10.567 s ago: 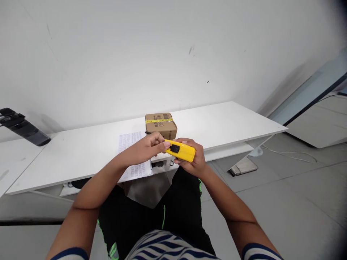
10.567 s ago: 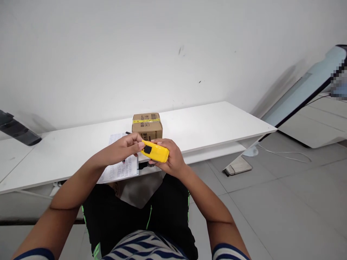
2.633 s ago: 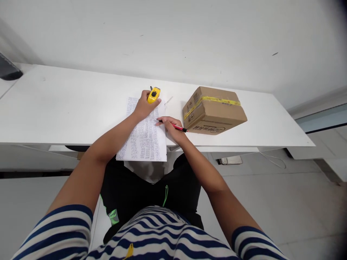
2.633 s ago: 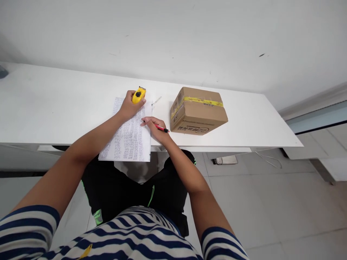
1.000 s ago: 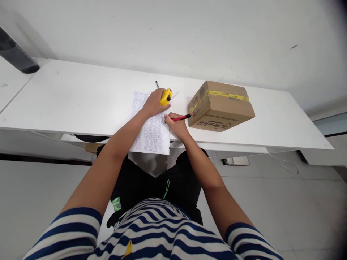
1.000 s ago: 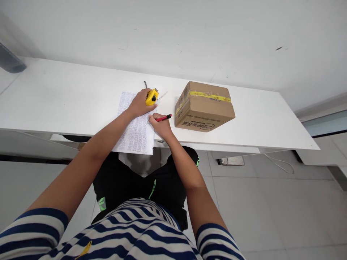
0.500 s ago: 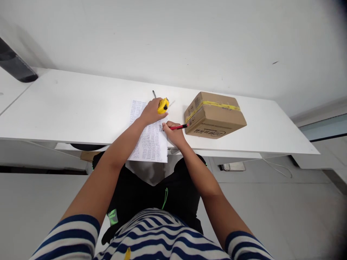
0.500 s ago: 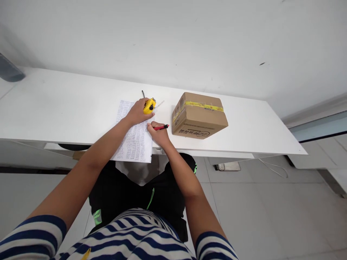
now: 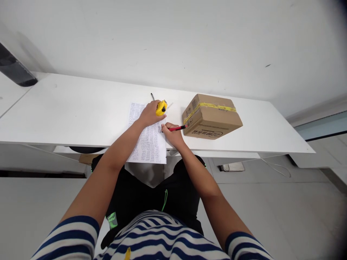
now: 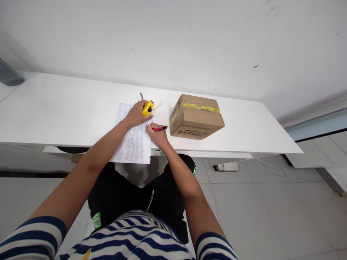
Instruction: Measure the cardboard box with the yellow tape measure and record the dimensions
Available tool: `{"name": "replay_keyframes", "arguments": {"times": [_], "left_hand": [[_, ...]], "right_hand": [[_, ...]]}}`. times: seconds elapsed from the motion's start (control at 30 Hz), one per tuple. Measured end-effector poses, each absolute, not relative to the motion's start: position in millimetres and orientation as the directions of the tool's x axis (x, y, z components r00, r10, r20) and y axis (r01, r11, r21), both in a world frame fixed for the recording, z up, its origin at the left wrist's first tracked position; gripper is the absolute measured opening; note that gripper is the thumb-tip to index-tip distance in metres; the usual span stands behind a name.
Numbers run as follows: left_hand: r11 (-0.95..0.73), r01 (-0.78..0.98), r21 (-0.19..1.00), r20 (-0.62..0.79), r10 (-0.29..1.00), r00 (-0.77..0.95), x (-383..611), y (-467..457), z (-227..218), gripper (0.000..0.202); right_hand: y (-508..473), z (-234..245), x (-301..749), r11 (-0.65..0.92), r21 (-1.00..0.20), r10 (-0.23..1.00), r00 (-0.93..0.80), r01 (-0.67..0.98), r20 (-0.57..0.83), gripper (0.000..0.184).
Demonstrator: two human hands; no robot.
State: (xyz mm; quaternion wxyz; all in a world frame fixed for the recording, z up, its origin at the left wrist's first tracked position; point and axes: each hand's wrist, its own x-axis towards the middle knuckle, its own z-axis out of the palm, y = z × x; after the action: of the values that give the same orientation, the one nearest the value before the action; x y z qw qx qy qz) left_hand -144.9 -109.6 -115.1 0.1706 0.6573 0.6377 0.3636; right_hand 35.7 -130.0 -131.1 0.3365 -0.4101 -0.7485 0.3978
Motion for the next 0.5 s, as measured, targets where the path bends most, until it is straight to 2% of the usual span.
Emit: {"name": "replay_keyframes", "arguments": {"times": [0.27,0.5], "left_hand": [[-0.127,0.709,0.694,0.259,0.963,-0.081,-144.0,-111.1,-112.8,0.06],[-0.134,0.712,0.689,0.265,0.961,-0.075,-144.6,-108.6,-116.2,0.062]], "right_hand": [[-133.2,-128.8,34.9,0.336,-0.882,0.902,-0.382,0.33,0.201,0.04],[-131.9,-131.2,36.8,0.334,-0.897,0.888,-0.415,0.291,0.197,0.04]]}}
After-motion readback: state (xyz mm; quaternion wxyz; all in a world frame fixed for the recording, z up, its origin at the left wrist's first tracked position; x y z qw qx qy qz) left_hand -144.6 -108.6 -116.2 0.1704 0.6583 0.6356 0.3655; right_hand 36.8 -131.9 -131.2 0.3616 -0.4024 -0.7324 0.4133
